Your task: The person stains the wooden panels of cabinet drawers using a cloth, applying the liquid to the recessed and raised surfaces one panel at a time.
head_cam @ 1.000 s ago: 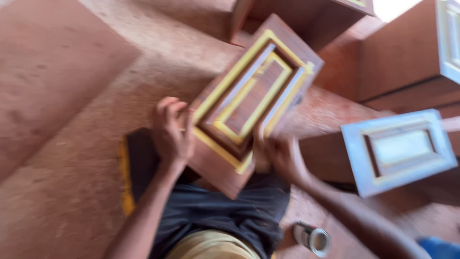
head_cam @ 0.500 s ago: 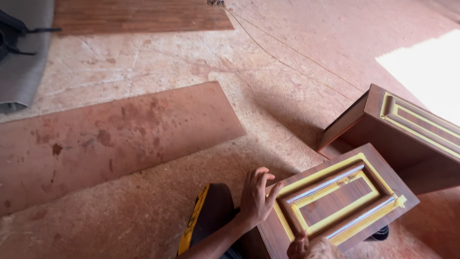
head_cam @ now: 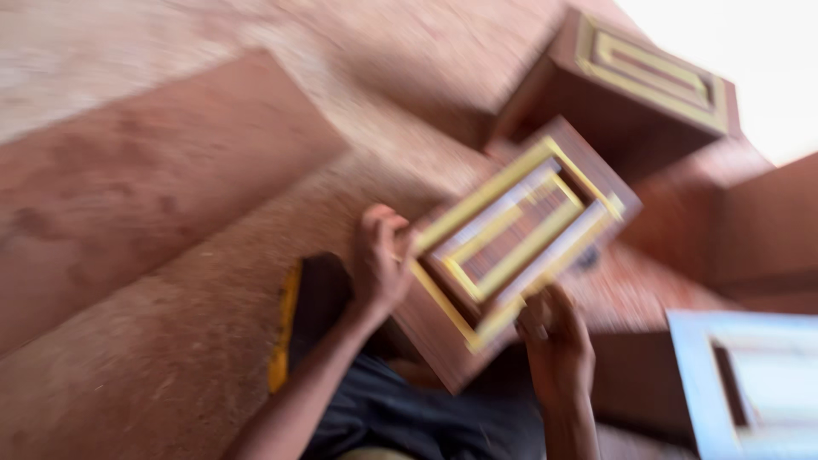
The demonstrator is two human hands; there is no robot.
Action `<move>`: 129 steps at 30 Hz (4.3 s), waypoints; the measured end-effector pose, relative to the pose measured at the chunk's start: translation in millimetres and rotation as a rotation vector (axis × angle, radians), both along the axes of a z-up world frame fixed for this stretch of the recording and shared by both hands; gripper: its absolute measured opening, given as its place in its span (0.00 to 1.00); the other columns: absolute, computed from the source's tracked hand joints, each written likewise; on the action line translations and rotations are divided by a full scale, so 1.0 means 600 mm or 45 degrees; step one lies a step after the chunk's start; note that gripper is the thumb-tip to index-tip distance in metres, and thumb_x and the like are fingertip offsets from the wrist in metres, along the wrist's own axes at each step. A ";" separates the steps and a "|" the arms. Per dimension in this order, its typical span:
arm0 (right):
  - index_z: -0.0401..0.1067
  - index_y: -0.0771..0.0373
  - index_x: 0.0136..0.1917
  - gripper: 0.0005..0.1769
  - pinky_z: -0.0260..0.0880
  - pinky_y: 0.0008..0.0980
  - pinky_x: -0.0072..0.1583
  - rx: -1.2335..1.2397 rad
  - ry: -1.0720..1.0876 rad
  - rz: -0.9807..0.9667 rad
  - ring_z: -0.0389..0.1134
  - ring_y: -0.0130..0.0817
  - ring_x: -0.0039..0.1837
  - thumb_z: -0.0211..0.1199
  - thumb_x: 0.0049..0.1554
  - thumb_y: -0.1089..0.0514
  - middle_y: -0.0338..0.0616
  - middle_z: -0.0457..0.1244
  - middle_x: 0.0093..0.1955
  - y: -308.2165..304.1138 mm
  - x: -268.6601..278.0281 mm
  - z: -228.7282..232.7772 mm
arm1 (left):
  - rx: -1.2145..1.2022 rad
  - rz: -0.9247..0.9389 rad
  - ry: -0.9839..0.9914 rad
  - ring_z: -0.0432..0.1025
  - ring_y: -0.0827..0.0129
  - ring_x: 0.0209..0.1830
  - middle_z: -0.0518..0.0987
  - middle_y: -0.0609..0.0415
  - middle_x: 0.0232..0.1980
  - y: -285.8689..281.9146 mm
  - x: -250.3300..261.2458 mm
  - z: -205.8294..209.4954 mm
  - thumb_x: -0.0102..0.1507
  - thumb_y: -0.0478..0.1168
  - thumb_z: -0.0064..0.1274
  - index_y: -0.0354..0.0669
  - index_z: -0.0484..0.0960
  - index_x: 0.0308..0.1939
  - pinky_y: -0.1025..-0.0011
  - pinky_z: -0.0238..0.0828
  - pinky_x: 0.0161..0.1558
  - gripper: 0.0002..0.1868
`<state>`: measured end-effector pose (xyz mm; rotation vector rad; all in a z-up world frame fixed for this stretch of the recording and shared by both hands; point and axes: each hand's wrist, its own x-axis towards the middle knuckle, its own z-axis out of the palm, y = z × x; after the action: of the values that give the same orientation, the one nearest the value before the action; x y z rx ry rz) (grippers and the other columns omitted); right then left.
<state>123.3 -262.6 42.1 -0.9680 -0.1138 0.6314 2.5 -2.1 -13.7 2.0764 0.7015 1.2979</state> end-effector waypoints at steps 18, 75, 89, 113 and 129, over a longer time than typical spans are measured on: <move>0.72 0.76 0.60 0.17 0.75 0.31 0.45 -0.809 -0.707 0.324 0.70 0.36 0.43 0.59 0.65 0.59 0.55 0.69 0.46 0.119 0.089 0.046 | -0.087 -0.007 0.152 0.66 0.51 0.62 0.72 0.43 0.61 0.004 -0.011 0.026 0.67 0.45 0.59 0.35 0.78 0.51 0.53 0.66 0.62 0.17; 0.70 0.42 0.73 0.51 0.48 0.47 0.74 -1.488 -2.393 1.468 0.49 0.38 0.76 0.76 0.35 0.43 0.36 0.55 0.80 0.183 0.116 0.034 | -0.094 0.021 0.204 0.66 0.51 0.63 0.73 0.43 0.62 0.003 -0.010 0.024 0.70 0.50 0.55 0.36 0.78 0.52 0.52 0.66 0.63 0.19; 0.75 0.59 0.63 0.14 0.73 0.50 0.61 -1.914 -2.088 0.585 0.66 0.50 0.60 0.50 0.73 0.56 0.57 0.64 0.63 0.272 0.348 0.051 | -0.118 0.037 0.182 0.67 0.53 0.60 0.73 0.42 0.60 0.003 -0.002 0.020 0.70 0.51 0.54 0.35 0.78 0.50 0.53 0.66 0.61 0.19; 0.72 0.61 0.67 0.23 0.70 0.40 0.66 -1.187 -2.283 1.187 0.65 0.42 0.64 0.59 0.58 0.69 0.48 0.65 0.64 0.072 -0.001 0.174 | -0.120 -0.056 0.124 0.66 0.50 0.63 0.71 0.42 0.61 0.001 -0.015 0.038 0.74 0.51 0.52 0.34 0.76 0.52 0.53 0.65 0.63 0.20; 0.69 0.67 0.67 0.36 0.65 0.48 0.64 -1.532 -2.464 1.131 0.61 0.50 0.65 0.60 0.42 0.70 0.53 0.62 0.68 0.048 -0.056 0.136 | -0.120 -0.055 0.166 0.65 0.48 0.65 0.71 0.41 0.61 0.004 -0.016 0.045 0.73 0.50 0.56 0.34 0.76 0.53 0.51 0.63 0.65 0.20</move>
<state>89.6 -234.0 123.7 -2.4518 -2.1631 0.2360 -6.9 0.0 13.3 2.1014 0.7556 1.0924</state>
